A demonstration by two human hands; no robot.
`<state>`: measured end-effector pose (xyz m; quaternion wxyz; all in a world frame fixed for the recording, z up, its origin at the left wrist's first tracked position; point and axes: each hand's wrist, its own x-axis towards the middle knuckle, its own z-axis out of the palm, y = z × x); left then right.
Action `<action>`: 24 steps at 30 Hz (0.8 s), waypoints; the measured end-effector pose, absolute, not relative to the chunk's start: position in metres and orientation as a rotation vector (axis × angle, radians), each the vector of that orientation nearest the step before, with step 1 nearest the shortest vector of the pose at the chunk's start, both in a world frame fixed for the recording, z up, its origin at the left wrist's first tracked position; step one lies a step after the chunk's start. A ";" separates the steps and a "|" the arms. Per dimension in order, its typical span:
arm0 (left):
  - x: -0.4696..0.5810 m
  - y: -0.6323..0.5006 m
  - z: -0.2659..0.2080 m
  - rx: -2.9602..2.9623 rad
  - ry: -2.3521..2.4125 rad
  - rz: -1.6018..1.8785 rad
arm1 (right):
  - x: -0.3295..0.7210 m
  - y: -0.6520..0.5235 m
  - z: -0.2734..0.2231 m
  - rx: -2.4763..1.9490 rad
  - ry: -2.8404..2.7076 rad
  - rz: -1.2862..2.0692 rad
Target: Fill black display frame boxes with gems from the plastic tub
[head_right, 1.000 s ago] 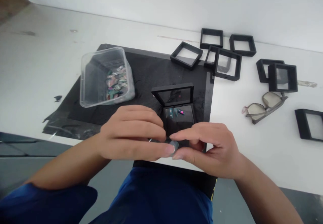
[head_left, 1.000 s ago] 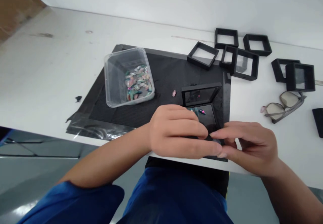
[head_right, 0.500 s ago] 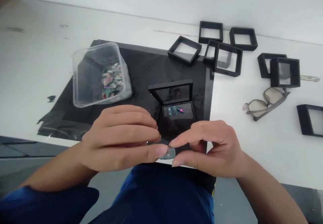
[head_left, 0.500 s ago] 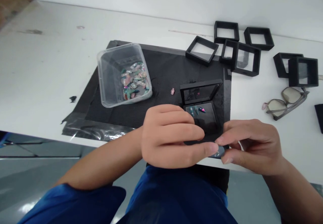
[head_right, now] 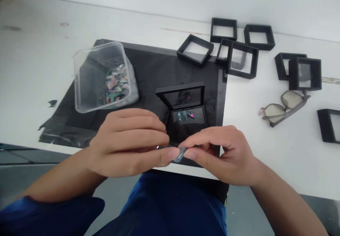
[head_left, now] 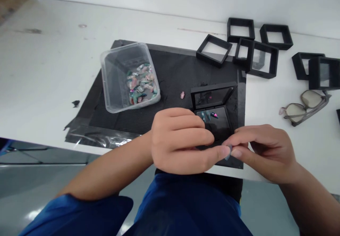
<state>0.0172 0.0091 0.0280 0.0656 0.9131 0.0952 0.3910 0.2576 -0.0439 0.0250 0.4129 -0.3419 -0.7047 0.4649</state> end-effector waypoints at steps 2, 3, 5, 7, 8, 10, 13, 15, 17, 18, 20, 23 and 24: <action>0.017 0.008 0.027 2.831 0.283 1.218 | 0.258 -0.045 0.024 -0.883 -1.794 1.164; 0.017 0.008 0.026 2.864 0.262 1.255 | 0.259 -0.045 0.023 -0.898 -1.807 1.163; 0.017 0.008 0.026 2.924 0.224 1.285 | 0.259 -0.046 0.021 -0.929 -1.827 1.132; 0.017 0.009 0.026 2.987 0.225 1.273 | 0.258 -0.047 0.019 -0.957 -1.839 1.055; 0.017 0.009 0.026 3.018 0.231 1.264 | 0.257 -0.047 0.018 -0.962 -1.846 1.004; 0.017 0.009 0.026 3.072 0.255 1.254 | 0.255 -0.047 0.018 -0.975 -1.875 0.913; 0.019 0.008 0.025 3.123 0.307 1.240 | 0.252 -0.046 0.020 -1.042 -1.935 0.803; 0.023 0.008 0.023 3.136 0.331 1.269 | 0.252 -0.045 0.022 -1.074 -1.966 0.753; 0.027 0.010 0.020 3.125 0.335 1.321 | 0.253 -0.044 0.023 -1.071 -1.994 0.725; 0.030 0.011 0.018 3.105 0.329 1.378 | 0.255 -0.043 0.023 -1.076 -2.007 0.710; 0.031 0.015 0.014 3.022 0.335 1.568 | 0.262 -0.040 0.023 -1.143 -2.007 0.654; 0.023 0.023 0.010 2.730 0.498 1.639 | 0.275 -0.034 0.019 -1.345 -1.977 0.572; 0.018 0.026 0.010 2.602 0.619 1.478 | 0.279 -0.031 0.017 -1.406 -1.977 0.555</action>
